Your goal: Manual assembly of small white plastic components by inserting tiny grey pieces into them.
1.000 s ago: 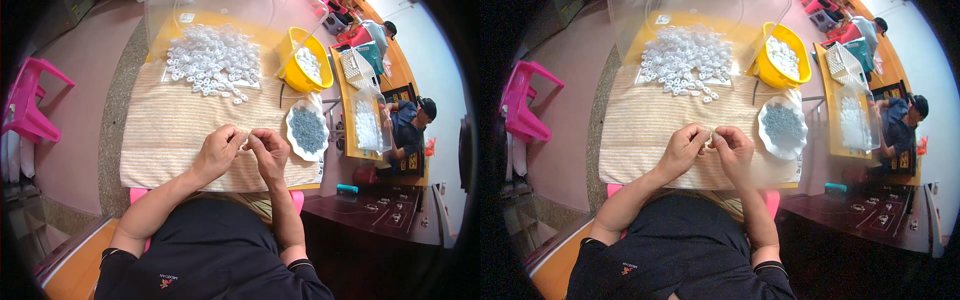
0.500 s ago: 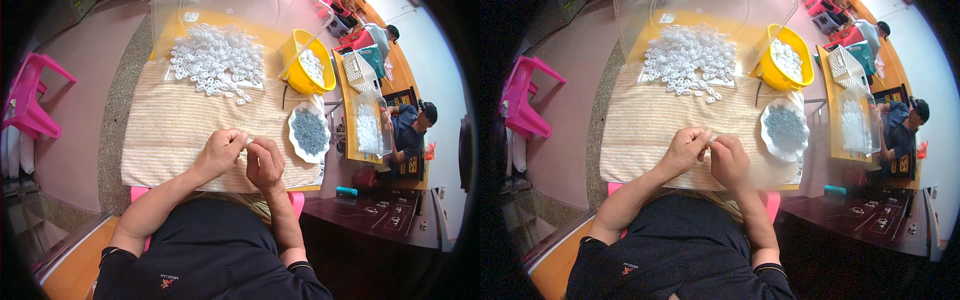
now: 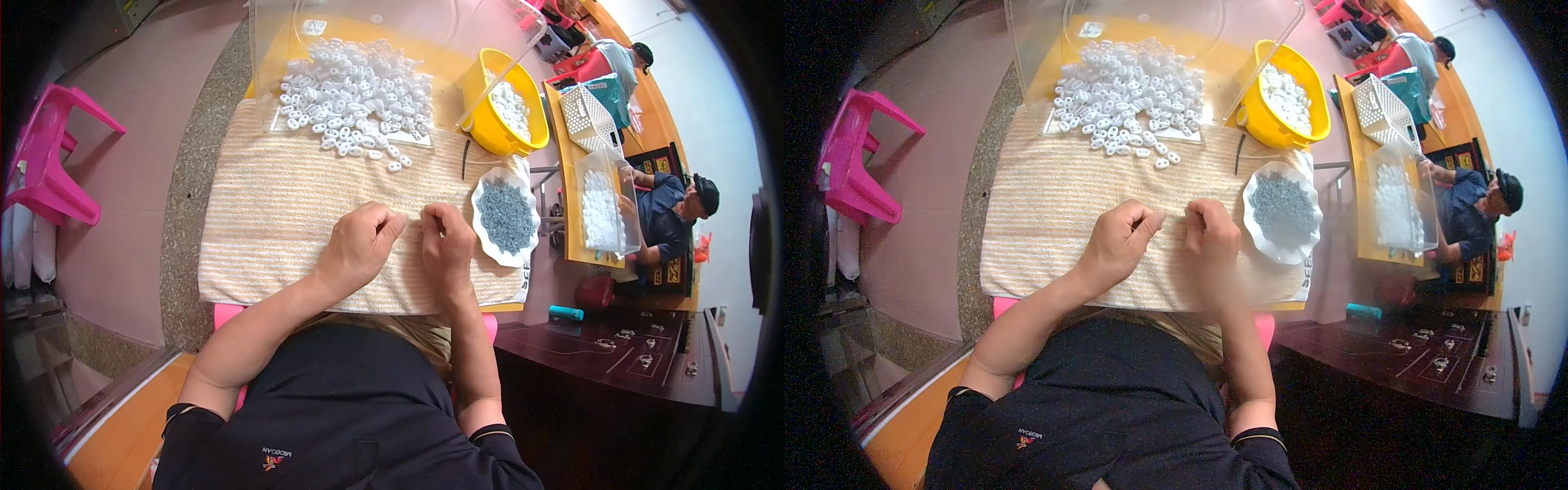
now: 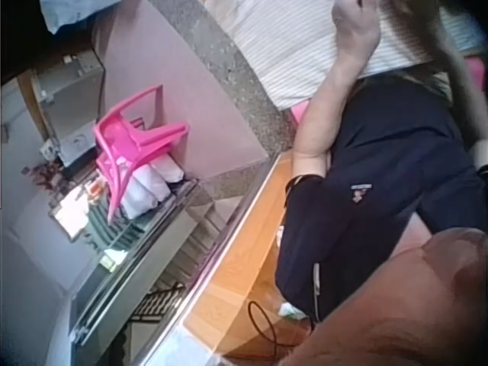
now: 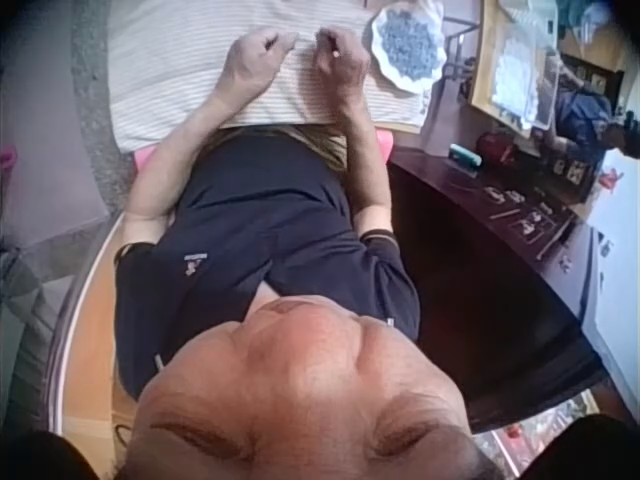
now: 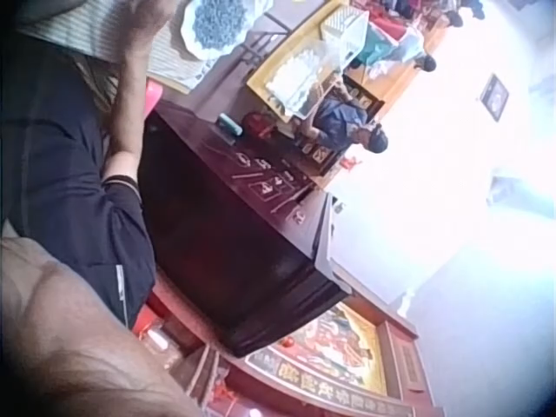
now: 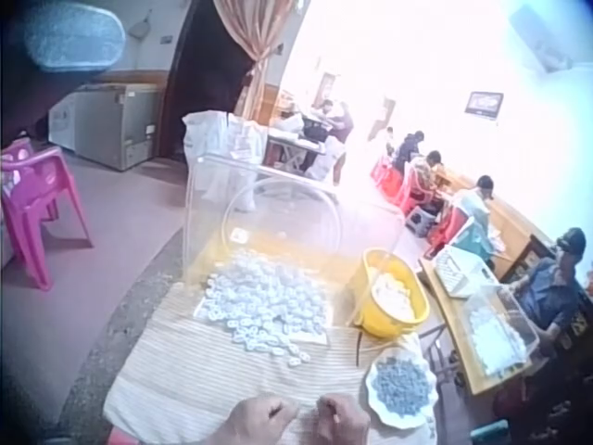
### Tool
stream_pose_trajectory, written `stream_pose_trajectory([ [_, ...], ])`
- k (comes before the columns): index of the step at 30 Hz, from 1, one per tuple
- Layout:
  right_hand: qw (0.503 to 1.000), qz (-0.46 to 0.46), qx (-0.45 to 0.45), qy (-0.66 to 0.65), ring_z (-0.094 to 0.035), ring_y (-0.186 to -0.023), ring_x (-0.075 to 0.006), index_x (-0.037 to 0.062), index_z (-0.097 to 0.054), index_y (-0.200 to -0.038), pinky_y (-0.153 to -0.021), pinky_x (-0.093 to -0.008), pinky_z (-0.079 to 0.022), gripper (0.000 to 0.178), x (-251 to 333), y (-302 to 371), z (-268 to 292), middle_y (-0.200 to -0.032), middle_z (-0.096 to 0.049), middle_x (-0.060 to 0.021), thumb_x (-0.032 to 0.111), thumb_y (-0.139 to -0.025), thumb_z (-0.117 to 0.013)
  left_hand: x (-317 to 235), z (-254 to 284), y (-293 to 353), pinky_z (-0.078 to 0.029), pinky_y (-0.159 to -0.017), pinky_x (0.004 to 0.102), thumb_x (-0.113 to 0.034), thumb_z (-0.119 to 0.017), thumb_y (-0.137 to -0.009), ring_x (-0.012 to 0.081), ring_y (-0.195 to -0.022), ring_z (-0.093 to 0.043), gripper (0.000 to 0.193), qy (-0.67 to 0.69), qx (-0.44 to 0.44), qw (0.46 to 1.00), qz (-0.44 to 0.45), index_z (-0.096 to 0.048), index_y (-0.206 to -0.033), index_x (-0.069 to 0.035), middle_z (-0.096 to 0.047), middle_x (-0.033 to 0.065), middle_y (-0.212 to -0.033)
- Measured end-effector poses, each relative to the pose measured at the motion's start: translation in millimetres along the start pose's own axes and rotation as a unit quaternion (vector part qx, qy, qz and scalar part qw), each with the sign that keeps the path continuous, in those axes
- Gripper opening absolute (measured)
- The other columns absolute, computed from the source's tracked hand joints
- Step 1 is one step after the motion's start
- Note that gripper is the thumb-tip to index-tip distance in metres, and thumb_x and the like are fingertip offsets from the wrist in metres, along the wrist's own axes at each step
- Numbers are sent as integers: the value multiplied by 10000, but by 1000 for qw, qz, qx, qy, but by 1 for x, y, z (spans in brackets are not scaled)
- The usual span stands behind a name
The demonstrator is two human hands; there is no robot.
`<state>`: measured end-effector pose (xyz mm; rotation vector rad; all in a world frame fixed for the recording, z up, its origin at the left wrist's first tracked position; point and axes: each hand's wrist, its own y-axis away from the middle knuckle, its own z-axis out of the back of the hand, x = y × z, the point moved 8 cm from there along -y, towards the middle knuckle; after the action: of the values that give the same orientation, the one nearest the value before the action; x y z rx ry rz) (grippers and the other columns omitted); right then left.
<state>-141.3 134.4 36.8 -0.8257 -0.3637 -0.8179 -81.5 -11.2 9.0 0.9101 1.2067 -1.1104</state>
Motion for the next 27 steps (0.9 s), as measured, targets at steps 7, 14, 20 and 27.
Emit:
stream_pose_trajectory([
  [7,999,-12,38,0,-605,-652,-208,0,-602,-917,-613,-306,-490,87,-18,-10,-9,-801,-632,-125,-27,-841,-635,-16,-1,1,-483,-713,428,-163,-595,-909,352,-802,-597,168,-127,-10,984,-125,-615,-873,0,-579,170,-857],
  [14,998,-51,40,-14,-566,-620,-150,-5,-616,-935,-584,-283,-464,81,-25,-10,-9,-773,-627,-97,1,-860,-646,-19,-3,2,-496,-679,387,-80,-649,-856,305,-776,-615,94,-161,-22,971,-176,-622,-872,8,-601,139,-851],
  [20,978,-140,40,-151,-494,-620,-31,-10,-630,-946,-545,-181,-399,62,-39,-1,-9,-737,-595,15,47,-921,-625,-10,1,-2,-507,-687,349,-52,-642,-852,276,-785,-639,119,-108,-28,985,-128,-678,-951,5,-638,135,-882],
  [27,929,-251,53,-266,-493,-568,-31,-15,-624,-949,-506,-178,-401,65,-33,10,-8,-702,-576,25,46,-929,-616,5,10,-8,-524,-694,330,-63,-631,-860,254,-764,-664,147,-6,-40,998,-50,-699,-970,6,-674,147,-874],
])
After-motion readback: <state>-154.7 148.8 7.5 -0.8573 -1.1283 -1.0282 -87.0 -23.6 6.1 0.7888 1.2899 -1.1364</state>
